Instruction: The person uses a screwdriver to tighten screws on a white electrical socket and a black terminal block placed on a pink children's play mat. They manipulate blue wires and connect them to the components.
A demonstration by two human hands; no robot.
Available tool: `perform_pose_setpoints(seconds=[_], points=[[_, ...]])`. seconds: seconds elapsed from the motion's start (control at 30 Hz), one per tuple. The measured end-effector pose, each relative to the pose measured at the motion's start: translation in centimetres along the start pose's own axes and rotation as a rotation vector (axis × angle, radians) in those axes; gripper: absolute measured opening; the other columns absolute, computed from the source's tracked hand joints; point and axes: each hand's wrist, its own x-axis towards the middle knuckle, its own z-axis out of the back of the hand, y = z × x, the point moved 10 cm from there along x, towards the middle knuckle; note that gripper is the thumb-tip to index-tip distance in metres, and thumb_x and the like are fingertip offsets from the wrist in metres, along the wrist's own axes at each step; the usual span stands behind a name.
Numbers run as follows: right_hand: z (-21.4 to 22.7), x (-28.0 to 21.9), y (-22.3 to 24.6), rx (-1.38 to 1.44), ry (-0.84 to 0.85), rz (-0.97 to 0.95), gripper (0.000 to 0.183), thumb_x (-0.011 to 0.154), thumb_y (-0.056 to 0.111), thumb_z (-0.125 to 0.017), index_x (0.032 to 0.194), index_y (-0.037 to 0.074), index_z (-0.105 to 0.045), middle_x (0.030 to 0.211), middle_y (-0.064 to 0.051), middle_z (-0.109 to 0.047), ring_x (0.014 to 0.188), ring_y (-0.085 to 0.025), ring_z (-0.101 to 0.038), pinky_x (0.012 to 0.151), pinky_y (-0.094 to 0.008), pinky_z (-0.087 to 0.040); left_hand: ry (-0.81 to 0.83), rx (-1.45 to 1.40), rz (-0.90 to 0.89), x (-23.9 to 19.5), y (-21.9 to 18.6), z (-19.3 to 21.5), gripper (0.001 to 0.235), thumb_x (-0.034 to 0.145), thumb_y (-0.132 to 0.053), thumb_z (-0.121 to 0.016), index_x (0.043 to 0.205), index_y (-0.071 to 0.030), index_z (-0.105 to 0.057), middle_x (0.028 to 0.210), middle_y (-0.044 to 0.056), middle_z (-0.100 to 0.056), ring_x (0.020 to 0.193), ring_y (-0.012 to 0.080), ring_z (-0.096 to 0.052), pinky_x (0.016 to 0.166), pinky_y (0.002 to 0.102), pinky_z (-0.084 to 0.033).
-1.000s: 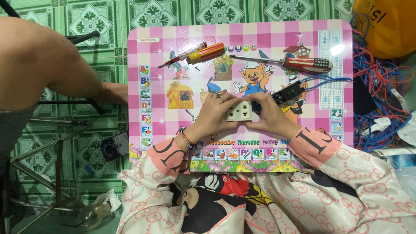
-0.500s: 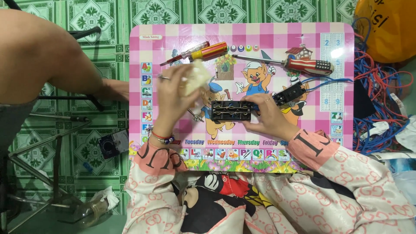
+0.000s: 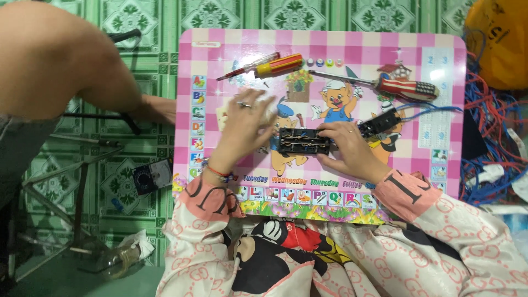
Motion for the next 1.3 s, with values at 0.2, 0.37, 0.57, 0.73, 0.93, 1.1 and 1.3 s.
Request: perform_pose_setpoints(seconds=[0.2,0.37,0.57,0.73,0.93,1.1,1.3], points=[[-0.1,0.1,0.1,-0.011,0.013,0.018,0.053,0.085,0.038,-0.079,0.128,0.013,-0.061,0.135,-0.007,-0.063,0.123,-0.030,-0.059,0.101,-0.042,-0.041,-0.110,-0.083,-0.196,-0.1,-2.6,-0.7,0.025,0.091,-0.022,-0.074,0.116,-0.019,-0.071,0.117,0.009,-0.068,0.121,0.0309,-0.056,0.099,0.050,-0.040],[0.2,0.6,0.6,0.015,0.034,0.036,0.050,0.085,0.030,-0.078,0.127,0.011,-0.061,0.134,-0.011,-0.063,0.121,-0.032,-0.059,0.102,-0.043,-0.040,-0.936,-0.184,-0.097,-16.9,0.4,20.6,0.013,0.092,-0.001,-0.072,0.105,-0.002,-0.071,0.101,0.015,-0.071,0.094,0.0306,-0.067,0.085,0.041,-0.055],[-0.7,0.7,1.2,-0.045,0.083,0.011,0.046,0.088,0.030,-0.075,0.126,0.009,-0.060,0.134,-0.014,-0.063,0.122,-0.036,-0.060,0.104,-0.048,-0.041,-1.766,1.111,-0.474,-31.4,-1.3,27.3,0.049,0.118,-0.036,-0.043,0.081,-0.007,-0.059,0.075,0.006,-0.049,0.065,0.0235,-0.049,0.064,0.038,-0.047],[-0.3,0.3,1.8,-0.042,0.049,0.039,0.046,0.087,0.034,-0.076,0.124,0.011,-0.063,0.132,-0.013,-0.065,0.120,-0.034,-0.061,0.103,-0.045,-0.041,-0.735,1.218,0.321,-15.6,20.4,25.6,0.024,0.107,-0.043,-0.049,0.094,-0.025,-0.058,0.096,-0.005,-0.049,0.083,0.0167,-0.051,0.067,0.032,-0.042],[0.0,0.1,0.7,-0.050,0.021,-0.007,0.047,0.086,0.033,-0.076,0.126,0.013,-0.062,0.133,-0.010,-0.064,0.123,-0.032,-0.059,0.104,-0.045,-0.039,0.172,0.396,0.557,-2.2,7.2,12.5,0.020,0.085,-0.024,-0.064,0.102,-0.023,-0.071,0.086,0.009,-0.073,0.083,0.0354,-0.075,0.063,0.060,-0.057],[0.0,0.1,1.1,-0.111,-0.022,0.054,0.052,0.086,0.044,-0.075,0.127,0.014,-0.062,0.131,-0.011,-0.064,0.118,-0.032,-0.061,0.099,-0.046,-0.043,0.119,0.115,-0.174,5.1,-6.2,0.2,0.019,0.087,-0.031,-0.070,0.089,-0.013,-0.067,0.077,0.006,-0.068,0.073,0.0304,-0.072,0.054,0.044,-0.056],[0.2,-0.1,1.2,-0.150,-0.062,0.091,0.050,0.090,0.046,-0.072,0.125,0.011,-0.064,0.123,-0.015,-0.065,0.112,-0.036,-0.064,0.094,-0.047,-0.046,-0.030,0.139,-0.236,13.8,-9.6,-5.6,0.038,0.075,-0.025,-0.086,0.104,-0.012,-0.065,0.100,0.011,-0.069,0.093,0.0338,-0.069,0.067,0.051,-0.061]])
